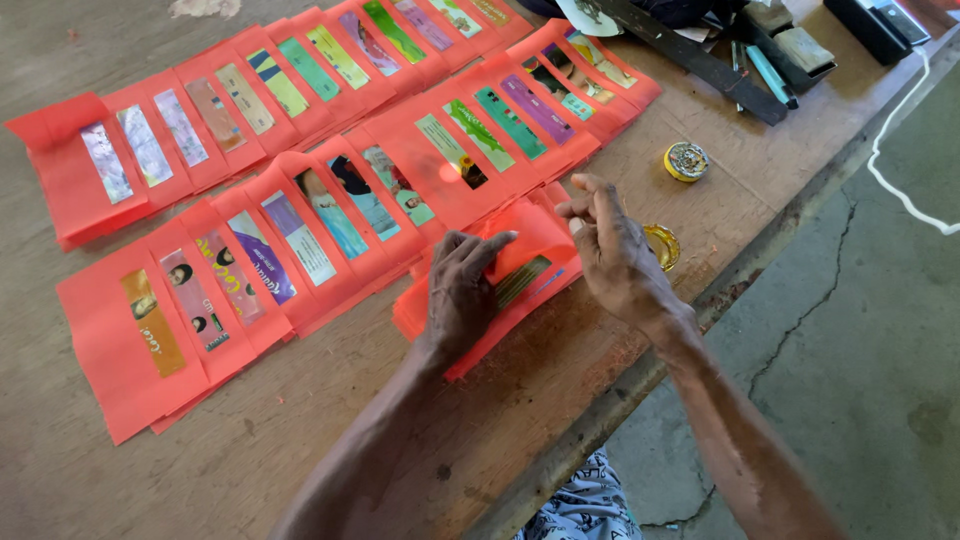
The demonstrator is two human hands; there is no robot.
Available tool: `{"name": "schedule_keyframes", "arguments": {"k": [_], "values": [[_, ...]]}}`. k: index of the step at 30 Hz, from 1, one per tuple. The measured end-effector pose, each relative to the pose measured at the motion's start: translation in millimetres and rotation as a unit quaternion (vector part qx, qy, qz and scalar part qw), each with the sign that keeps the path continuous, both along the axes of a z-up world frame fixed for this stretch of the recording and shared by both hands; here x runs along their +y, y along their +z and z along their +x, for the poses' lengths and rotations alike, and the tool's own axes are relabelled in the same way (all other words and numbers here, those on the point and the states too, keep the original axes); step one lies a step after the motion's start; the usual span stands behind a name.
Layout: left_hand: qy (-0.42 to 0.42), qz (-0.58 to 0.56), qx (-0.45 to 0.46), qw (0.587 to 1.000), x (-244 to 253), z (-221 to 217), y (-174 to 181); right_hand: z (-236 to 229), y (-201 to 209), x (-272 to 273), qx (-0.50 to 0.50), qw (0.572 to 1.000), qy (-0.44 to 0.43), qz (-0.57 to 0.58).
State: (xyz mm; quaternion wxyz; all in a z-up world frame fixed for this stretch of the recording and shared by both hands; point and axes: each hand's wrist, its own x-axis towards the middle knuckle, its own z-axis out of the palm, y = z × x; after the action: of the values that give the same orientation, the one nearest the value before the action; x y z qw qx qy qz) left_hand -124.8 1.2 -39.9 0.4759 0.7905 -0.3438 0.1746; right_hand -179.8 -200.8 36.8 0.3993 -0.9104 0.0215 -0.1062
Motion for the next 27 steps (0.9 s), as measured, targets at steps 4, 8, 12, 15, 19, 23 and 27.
{"name": "schedule_keyframes", "arguments": {"k": [4, 8, 12, 15, 19, 23, 27], "values": [[-0.031, -0.021, 0.013, 0.999, 6, 0, 1, 6, 2, 1, 0.01, 1.0, 0.018, 0.01], [-0.056, -0.043, -0.001, 0.998, 4, 3, -3, 8, 2, 4, 0.019, 0.998, 0.048, 0.023], [-0.039, -0.048, 0.056, 0.996, 2, 7, -18, 14, -1, 10, 0.149, 0.986, 0.035, 0.069], [-0.034, -0.147, 0.223, 0.963, 6, 11, -16, 14, -9, 12, 0.192, 0.98, 0.04, 0.043], [-0.129, -0.374, 0.279, 0.875, 39, 28, 25, 8, -13, 20, 0.182, 0.982, 0.053, -0.004], [-0.293, -0.46, 0.319, 0.775, 75, 13, 101, -8, 10, 32, 0.157, 0.984, 0.073, -0.039], [-0.265, -0.342, 0.364, 0.825, 81, -24, 133, -36, 54, 30, 0.144, 0.986, 0.06, -0.062]]}}
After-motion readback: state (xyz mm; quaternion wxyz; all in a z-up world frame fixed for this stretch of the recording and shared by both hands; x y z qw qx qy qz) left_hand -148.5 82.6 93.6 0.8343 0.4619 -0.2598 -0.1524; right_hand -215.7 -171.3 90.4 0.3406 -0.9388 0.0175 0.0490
